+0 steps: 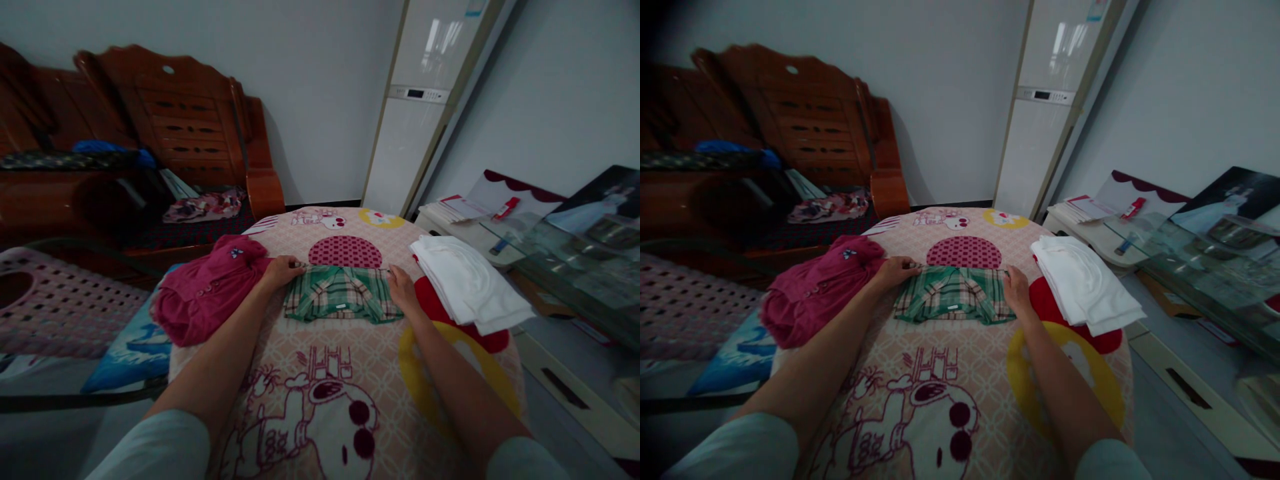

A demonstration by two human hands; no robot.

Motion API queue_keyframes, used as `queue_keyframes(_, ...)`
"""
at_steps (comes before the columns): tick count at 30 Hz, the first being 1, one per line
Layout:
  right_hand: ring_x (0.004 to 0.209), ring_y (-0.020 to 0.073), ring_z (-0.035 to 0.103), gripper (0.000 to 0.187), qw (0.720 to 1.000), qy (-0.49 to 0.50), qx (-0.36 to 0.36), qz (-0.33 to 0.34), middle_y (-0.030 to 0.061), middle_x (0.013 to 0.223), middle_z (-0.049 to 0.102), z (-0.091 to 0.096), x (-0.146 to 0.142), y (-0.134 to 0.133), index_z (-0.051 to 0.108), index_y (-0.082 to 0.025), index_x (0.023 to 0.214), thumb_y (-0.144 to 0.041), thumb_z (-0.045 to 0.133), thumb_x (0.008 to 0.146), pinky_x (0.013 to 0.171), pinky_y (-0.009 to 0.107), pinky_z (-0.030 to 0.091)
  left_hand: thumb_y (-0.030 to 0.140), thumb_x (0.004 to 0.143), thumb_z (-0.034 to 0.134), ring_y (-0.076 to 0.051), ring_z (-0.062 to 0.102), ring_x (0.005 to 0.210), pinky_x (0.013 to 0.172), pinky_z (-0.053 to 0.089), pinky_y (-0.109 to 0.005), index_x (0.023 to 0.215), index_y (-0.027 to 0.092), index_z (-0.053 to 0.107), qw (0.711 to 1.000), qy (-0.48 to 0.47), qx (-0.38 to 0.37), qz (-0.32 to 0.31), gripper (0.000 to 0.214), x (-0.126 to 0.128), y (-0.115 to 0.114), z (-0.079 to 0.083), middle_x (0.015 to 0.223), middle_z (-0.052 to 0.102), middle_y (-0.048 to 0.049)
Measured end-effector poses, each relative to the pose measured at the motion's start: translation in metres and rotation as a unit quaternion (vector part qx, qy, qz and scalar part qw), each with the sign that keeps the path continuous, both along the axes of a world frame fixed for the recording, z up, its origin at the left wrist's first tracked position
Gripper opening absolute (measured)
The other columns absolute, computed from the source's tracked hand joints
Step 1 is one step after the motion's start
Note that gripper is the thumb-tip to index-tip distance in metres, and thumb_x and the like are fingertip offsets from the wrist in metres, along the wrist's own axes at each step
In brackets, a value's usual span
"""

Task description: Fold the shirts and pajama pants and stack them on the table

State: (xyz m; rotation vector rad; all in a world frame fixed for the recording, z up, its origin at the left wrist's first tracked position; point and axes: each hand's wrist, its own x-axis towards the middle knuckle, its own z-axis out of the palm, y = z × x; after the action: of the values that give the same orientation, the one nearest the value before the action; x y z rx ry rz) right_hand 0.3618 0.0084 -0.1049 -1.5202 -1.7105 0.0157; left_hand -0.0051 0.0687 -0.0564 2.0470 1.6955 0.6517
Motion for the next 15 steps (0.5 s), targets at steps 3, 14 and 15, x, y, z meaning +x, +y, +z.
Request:
queue_keyframes(3, 0.104, 0.0267, 0.062, 0.026, 0.999, -0.011, -0.046, -0.002, 0.0119, 0.107, 0.07, 0.005, -0.001, 0.018, 0.068, -0.019, 0.099, -0.026, 0.055, 0.077, 0.1, 0.046, 0.045, 0.04, 0.065, 0.067, -0.017, 0.061, 0.066, 0.057, 0.041, -0.024, 0.073, 0.019, 0.069, 0.999, -0.043, -0.007, -0.008, 0.023, -0.003, 0.0, -0.002, 0.065, 0.067, 0.0004)
queue_keyframes(14, 0.077, 0.02, 0.061, 0.011, 0.99, 0.074, -0.123, -0.002, 0.0023, 0.078, 0.068, 0.03, -0.002, 0.014, 0.064, -0.021, 0.073, -0.027, 0.062, 0.064, 0.079, 0.035, 0.048, 0.038, 0.074, 0.063, -0.019, 0.061, 0.07, 0.059, 0.039, -0.025, 0.07, 0.019, 0.066, 1.0, 0.015, 0.014, 0.023, 0.02, 0.004, -0.009, 0.002, 0.07, 0.068, -0.0028)
queue_keyframes(15, 0.076, 0.0199, 0.06, 0.012, 0.989, 0.088, -0.118, 0.0, 0.0022, 0.077, 0.068, 0.033, -0.004, 0.011, 0.064, -0.02, 0.073, -0.028, 0.061, 0.065, 0.077, 0.035, 0.048, 0.037, 0.074, 0.063, -0.018, 0.061, 0.07, 0.06, 0.039, -0.025, 0.071, 0.018, 0.066, 1.0, 0.011, 0.013, 0.021, 0.019, 0.004, -0.01, 0.002, 0.071, 0.068, -0.0026)
